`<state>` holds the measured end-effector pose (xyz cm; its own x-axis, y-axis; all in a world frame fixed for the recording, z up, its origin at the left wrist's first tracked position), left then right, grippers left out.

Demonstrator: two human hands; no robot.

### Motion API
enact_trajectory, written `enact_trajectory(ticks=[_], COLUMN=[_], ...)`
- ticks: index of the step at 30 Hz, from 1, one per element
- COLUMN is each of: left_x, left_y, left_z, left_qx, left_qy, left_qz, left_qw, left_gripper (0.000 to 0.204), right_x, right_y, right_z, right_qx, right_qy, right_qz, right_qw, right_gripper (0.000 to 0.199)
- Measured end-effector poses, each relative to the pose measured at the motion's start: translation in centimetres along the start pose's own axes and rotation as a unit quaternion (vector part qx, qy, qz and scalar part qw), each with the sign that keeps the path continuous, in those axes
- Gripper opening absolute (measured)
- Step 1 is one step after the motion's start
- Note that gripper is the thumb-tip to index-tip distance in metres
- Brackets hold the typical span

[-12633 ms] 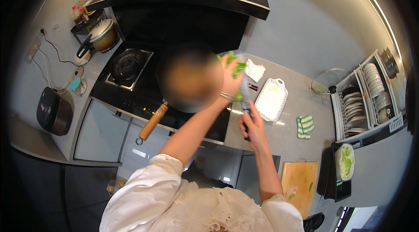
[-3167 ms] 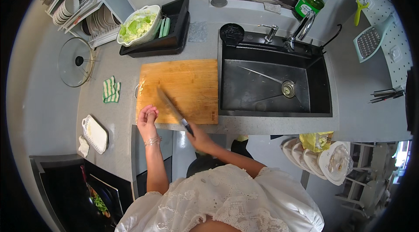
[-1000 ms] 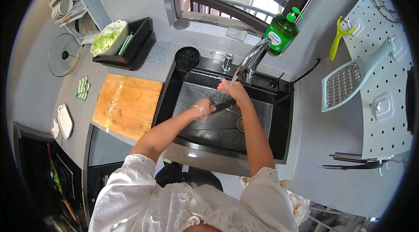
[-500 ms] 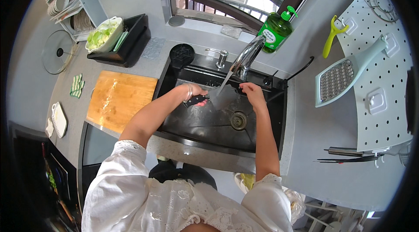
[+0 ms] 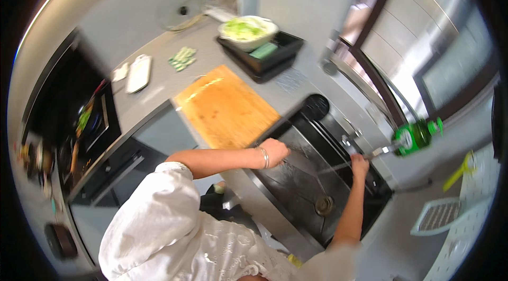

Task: The person fries a fish in a pan using a spatula, washes a cloth and a plate in the sink, then chops vegetables on a wooden cutting board with a knife and adds them to the pan before peeling and mincing garlic.

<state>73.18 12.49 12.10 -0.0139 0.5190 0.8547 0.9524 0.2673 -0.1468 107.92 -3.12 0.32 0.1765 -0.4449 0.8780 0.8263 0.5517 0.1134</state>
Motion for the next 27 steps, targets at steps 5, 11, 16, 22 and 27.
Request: enact_trajectory(ticks=[5,11,16,22,27], left_x=[2.4,3.4,2.7,2.8,1.5], left_y=[-7.9,-12.5,-12.4,-12.4,-12.6], left_z=[5.5,14.5,21.5,24.7,26.4], left_qx=[0.041,0.122,0.163,0.186,0.157], left_qy=[-0.098,-0.120,-0.140,-0.117,-0.091], left_qz=[-0.163,-0.282,-0.338,-0.305,-0.307], left_qw=[0.981,0.944,0.917,0.927,0.934], left_gripper=[0.026,0.025,0.024,0.022,0.024], right_x=[-2.3,6.0,1.0,4.3,3.0], right_y=[-1.6,-14.2,-16.5,-20.8,-21.9], right_z=[-1.3,15.0,17.5,26.7,28.4], right_qx=[0.057,-0.042,-0.034,-0.078,-0.032], right_qy=[0.104,0.216,0.629,0.380,-0.423], right_qz=[0.098,0.419,0.447,0.359,0.331], right_qw=[0.988,0.881,0.635,0.849,0.843], right_gripper=[0.024,0.040,0.041,0.037,0.042])
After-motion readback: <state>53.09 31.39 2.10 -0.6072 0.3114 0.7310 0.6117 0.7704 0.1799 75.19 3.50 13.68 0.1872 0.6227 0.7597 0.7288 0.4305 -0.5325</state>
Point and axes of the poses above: each hand's wrist, its own y-axis towards the middle knuckle, its own x-axis out of the back of the hand, z = x × y, the point moved 4 cm from there along y, towards the middle knuckle, and after that the axes turned 15 degrees about -y, right-handed, at the moved point
